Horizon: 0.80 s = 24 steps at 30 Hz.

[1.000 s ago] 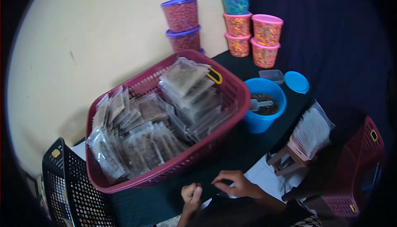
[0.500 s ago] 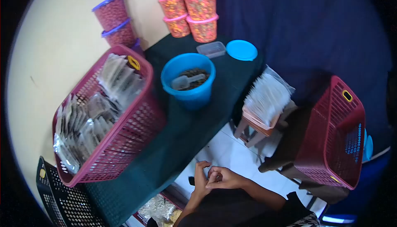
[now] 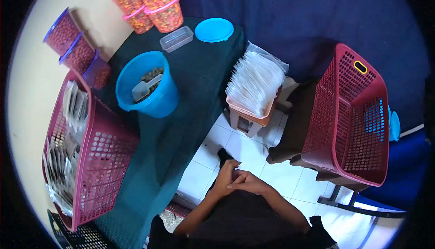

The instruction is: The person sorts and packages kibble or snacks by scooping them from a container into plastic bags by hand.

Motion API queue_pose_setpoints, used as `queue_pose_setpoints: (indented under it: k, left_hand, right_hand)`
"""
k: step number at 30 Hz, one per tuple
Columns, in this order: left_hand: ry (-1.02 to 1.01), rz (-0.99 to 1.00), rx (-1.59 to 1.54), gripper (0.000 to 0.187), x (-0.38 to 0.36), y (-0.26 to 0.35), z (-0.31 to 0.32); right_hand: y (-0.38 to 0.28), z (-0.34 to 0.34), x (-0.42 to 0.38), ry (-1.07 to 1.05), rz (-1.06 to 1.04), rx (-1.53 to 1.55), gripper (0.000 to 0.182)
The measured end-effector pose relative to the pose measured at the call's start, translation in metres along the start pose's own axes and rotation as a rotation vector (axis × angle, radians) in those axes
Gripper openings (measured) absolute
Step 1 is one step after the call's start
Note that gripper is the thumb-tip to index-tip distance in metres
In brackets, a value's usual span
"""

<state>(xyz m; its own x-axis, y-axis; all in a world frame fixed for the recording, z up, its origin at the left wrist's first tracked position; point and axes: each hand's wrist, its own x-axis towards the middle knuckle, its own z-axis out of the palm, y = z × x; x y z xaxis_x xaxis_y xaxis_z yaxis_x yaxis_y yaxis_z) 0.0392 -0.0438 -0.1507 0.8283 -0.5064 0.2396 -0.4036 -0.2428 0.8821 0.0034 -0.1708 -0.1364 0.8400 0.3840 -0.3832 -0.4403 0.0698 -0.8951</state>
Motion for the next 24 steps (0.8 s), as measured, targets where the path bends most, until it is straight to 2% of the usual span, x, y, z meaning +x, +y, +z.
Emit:
queue_pose_setpoints:
  k: [2, 5, 6, 8, 10, 12, 13, 14, 16, 19, 20, 21, 24]
  left_hand:
    - [-0.052, 0.003, -0.029, 0.038, 0.022, -0.008, 0.003]
    - [-0.044, -0.195, -0.209, 0.029, 0.057, -0.047, 0.017]
    - [-0.048, -0.193, -0.215, 0.029, 0.068, -0.080, 0.026]
    - [0.154, -0.531, -0.534, 0.030, 0.085, -0.146, 0.045]
    - [0.188, -0.904, -0.732, 0.031, 0.134, -0.143, 0.031]
    - [0.165, -0.882, -0.819, 0.032, 0.164, -0.168, 0.032]
    - [0.144, -0.961, -0.811, 0.033, 0.180, -0.176, 0.034]
    - [0.124, -1.037, -0.800, 0.034, 0.194, -0.183, 0.034]
    - [0.107, -1.001, -0.811, 0.036, 0.211, -0.208, 0.040]
    - [0.123, -1.022, -0.917, 0.034, 0.223, -0.244, 0.052]
    - [0.111, -0.915, -0.958, 0.031, 0.218, -0.276, 0.065]
    - [0.101, -0.806, -0.998, 0.027, 0.219, -0.282, 0.066]
    - [0.000, -0.890, -0.968, 0.017, 0.222, -0.285, 0.058]
  right_hand:
    - [0.010, -0.016, 0.010, -0.014, 0.024, 0.076, 0.025]
    - [-0.009, -0.040, 0.019, 0.185, 0.011, 0.253, 0.021]
    - [-0.005, -0.057, 0.026, 0.189, 0.043, 0.375, 0.019]
    - [-0.023, -0.081, 0.035, 0.316, 0.096, 0.465, 0.018]
    - [-0.034, -0.104, 0.046, 0.471, 0.024, 0.379, 0.019]
    - [-0.035, -0.130, 0.057, 0.582, -0.067, 0.309, 0.017]
    - [-0.039, -0.140, 0.063, 0.615, 0.012, 0.342, 0.014]
    - [-0.045, -0.146, 0.067, 0.653, -0.023, 0.327, 0.011]
    - [-0.050, -0.155, 0.079, 0.703, -0.057, 0.453, 0.011]
    - [-0.050, -0.159, 0.090, 0.726, -0.060, 0.454, 0.012]
    - [-0.046, -0.158, 0.093, 0.738, -0.055, 0.459, 0.012]
    - [-0.043, -0.157, 0.096, 0.745, -0.052, 0.469, 0.014]
    - [-0.036, -0.154, 0.103, 0.741, 0.008, 0.428, 0.016]
